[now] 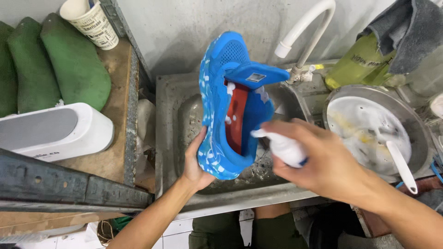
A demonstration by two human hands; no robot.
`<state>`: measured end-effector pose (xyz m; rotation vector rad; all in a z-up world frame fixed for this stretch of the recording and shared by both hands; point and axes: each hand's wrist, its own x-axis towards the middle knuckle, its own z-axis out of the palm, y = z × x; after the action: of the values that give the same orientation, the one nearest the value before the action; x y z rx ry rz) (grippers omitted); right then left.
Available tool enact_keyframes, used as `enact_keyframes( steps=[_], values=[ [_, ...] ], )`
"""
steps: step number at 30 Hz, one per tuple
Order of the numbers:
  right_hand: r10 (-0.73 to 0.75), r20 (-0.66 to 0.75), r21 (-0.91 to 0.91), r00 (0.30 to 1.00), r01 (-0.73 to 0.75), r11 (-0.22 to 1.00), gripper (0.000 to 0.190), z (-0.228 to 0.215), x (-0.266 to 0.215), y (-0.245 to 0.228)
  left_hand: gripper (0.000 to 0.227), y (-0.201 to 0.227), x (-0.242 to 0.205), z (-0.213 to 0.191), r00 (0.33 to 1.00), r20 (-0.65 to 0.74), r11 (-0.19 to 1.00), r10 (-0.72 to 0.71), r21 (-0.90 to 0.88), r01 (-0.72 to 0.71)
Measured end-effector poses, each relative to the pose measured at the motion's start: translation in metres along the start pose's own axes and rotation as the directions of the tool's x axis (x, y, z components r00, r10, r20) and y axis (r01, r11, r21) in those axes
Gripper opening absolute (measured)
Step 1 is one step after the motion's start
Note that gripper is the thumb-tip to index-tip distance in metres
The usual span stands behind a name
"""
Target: The person scrubs a blue sneaker with a brush and water in a sink, then wipes it with a cloth. They apply a cleaning solution to the shoe and continue scrubbing the interior and exterior surfaces. Finally, the person dries the shoe and ties the laces.
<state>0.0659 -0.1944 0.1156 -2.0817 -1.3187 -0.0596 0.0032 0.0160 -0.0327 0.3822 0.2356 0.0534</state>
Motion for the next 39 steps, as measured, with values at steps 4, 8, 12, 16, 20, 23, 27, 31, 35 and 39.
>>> enact_keyframes(
  steps=[4, 8, 12, 16, 20, 23, 27, 31, 35, 39],
  values=[
    [-0.013, 0.008, -0.103, 1.000, 0.014, 0.995, 0.053, 0.015, 0.002, -0.001, 0.054, 0.004, -0.008, 0.022, 0.996, 0.084, 1.000, -0.007, -0.011, 0.008],
    [0.020, -0.051, -0.044, 0.998, -0.022, 0.999, 0.057, 0.001, 0.008, -0.005, 0.054, 0.005, -0.012, 0.018, 0.999, 0.024, 0.998, -0.044, 0.042, 0.043],
    [-0.041, -0.195, -0.104, 0.980, 0.021, 0.994, 0.065, -0.018, 0.004, 0.016, 0.049, 0.003, -0.009, 0.015, 0.998, -0.031, 0.998, -0.057, -0.015, 0.057],
    [0.150, -0.211, 0.228, 0.966, -0.101, 0.968, 0.062, -0.036, 0.012, 0.025, 0.050, 0.004, -0.008, 0.014, 0.992, 0.029, 0.989, -0.126, -0.080, 0.128],
    [0.193, -0.269, 0.193, 0.944, -0.143, 0.971, 0.054, -0.045, 0.020, 0.054, 0.030, 0.006, -0.005, -0.004, 0.999, -0.011, 0.998, -0.039, -0.039, 0.039],
    [0.294, -0.260, 0.164, 0.920, -0.258, 0.952, 0.056, -0.047, 0.028, 0.088, 0.030, 0.006, -0.003, -0.012, 1.000, -0.023, 1.000, -0.012, -0.013, 0.011],
    [0.503, -0.214, 0.131, 0.837, -0.486, 0.864, 0.068, -0.039, 0.039, 0.147, 0.054, 0.009, -0.011, 0.015, 0.996, 0.094, 1.000, -0.001, -0.009, 0.002],
    [0.566, -0.282, 0.164, 0.775, -0.542, 0.824, 0.065, -0.037, 0.048, 0.179, 0.028, 0.003, 0.001, -0.016, 0.997, -0.074, 0.999, 0.002, 0.037, 0.001],
    [0.624, -0.273, 0.190, 0.732, -0.595, 0.781, 0.067, -0.037, 0.055, 0.185, 0.025, 0.005, -0.006, 0.007, 0.997, 0.010, 0.997, -0.071, -0.036, 0.071],
    [0.611, -0.272, 0.068, 0.744, -0.618, 0.783, 0.072, -0.030, 0.051, 0.217, 0.030, 0.006, -0.008, 0.018, 0.994, 0.046, 0.990, -0.101, -0.098, 0.105]
  ],
)
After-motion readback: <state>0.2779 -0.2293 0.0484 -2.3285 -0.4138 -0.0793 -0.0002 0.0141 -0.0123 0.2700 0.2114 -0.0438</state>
